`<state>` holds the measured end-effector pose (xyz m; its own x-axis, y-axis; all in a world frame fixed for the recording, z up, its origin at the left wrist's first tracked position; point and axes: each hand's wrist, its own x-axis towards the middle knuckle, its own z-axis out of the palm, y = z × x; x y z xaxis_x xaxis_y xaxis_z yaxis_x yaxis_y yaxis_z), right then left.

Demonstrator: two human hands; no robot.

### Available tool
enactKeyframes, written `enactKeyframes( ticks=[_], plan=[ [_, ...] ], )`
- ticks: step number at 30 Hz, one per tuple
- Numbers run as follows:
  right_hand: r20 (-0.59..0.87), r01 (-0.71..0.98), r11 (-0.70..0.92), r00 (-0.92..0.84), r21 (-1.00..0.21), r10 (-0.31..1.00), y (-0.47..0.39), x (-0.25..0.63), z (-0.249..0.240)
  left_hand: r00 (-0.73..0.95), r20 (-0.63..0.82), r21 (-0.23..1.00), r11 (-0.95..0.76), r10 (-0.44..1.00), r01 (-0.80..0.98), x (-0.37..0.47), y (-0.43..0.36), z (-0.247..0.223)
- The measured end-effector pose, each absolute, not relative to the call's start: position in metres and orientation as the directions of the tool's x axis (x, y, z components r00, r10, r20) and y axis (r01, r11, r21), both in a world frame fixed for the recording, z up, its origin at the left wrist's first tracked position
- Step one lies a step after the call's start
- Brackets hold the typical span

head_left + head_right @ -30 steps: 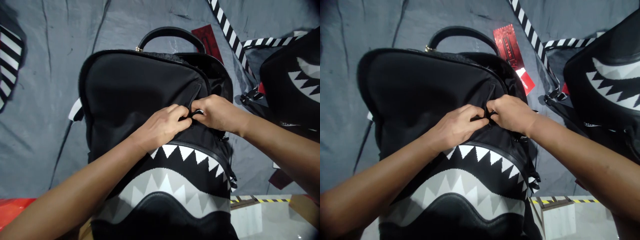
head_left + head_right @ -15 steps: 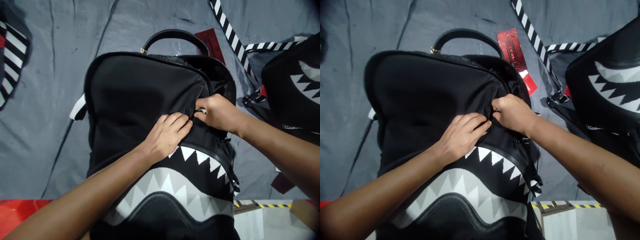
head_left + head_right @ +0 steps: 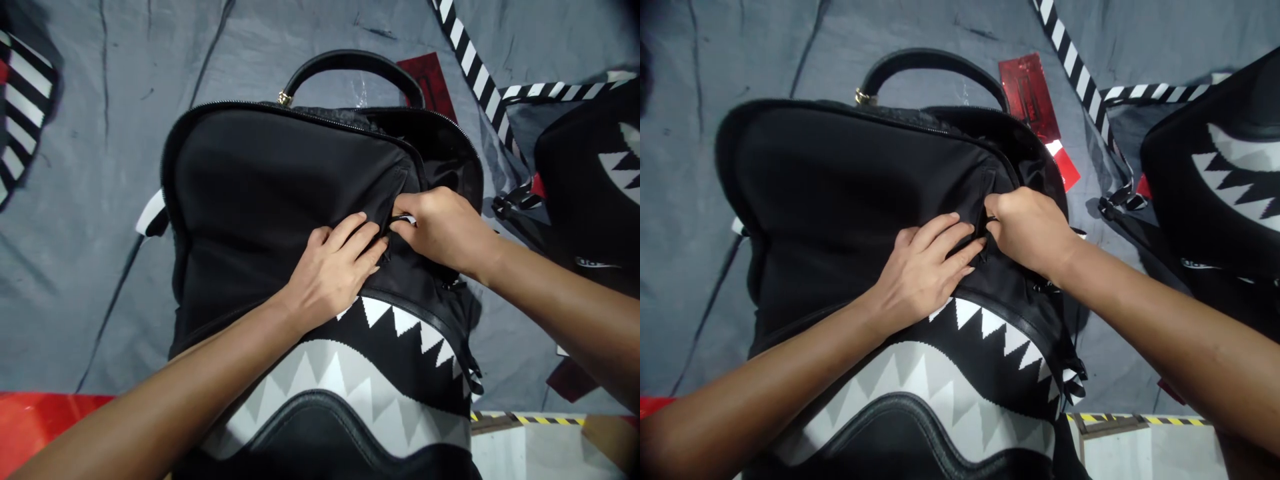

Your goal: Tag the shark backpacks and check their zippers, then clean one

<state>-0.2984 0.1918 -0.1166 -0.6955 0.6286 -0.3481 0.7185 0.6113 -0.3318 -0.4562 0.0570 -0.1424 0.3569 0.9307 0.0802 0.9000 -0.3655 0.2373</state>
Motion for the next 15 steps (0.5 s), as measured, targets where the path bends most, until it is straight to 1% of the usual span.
enactKeyframes(
  ticks=[7, 9, 11, 13, 15],
  plan=[
    [-0.376, 0.753, 0.585, -0.658, -0.303, 0.652, 0.192, -0.301, -0.117, 0.345, 0.077, 0.236, -0.354, 0.935, 0.905, -0.456, 0.057, -0.144],
    [-0.362, 0.755, 0.591, -0.655, -0.283, 0.664, 0.195, -0.303, -0.116, 0.333, 0.066, 0.239, -0.338, 0.941, 0.91, -0.455, 0.058, -0.145],
    [-0.299, 0.777, 0.584, -0.63, -0.236, 0.717, 0.201, -0.306, -0.116, 0.322, 0.055, 0.253, -0.325, 0.945, 0.911, -0.454, 0.058, -0.147],
    [-0.202, 0.803, 0.567, -0.595, -0.186, 0.778, 0.209, -0.31, -0.117, 0.309, 0.055, 0.266, -0.312, 0.949, 0.912, -0.455, 0.057, -0.15],
    [-0.138, 0.809, 0.566, -0.586, -0.157, 0.799, 0.215, -0.313, -0.117, 0.302, 0.063, 0.277, -0.308, 0.951, 0.91, -0.456, 0.055, -0.151]
  ],
)
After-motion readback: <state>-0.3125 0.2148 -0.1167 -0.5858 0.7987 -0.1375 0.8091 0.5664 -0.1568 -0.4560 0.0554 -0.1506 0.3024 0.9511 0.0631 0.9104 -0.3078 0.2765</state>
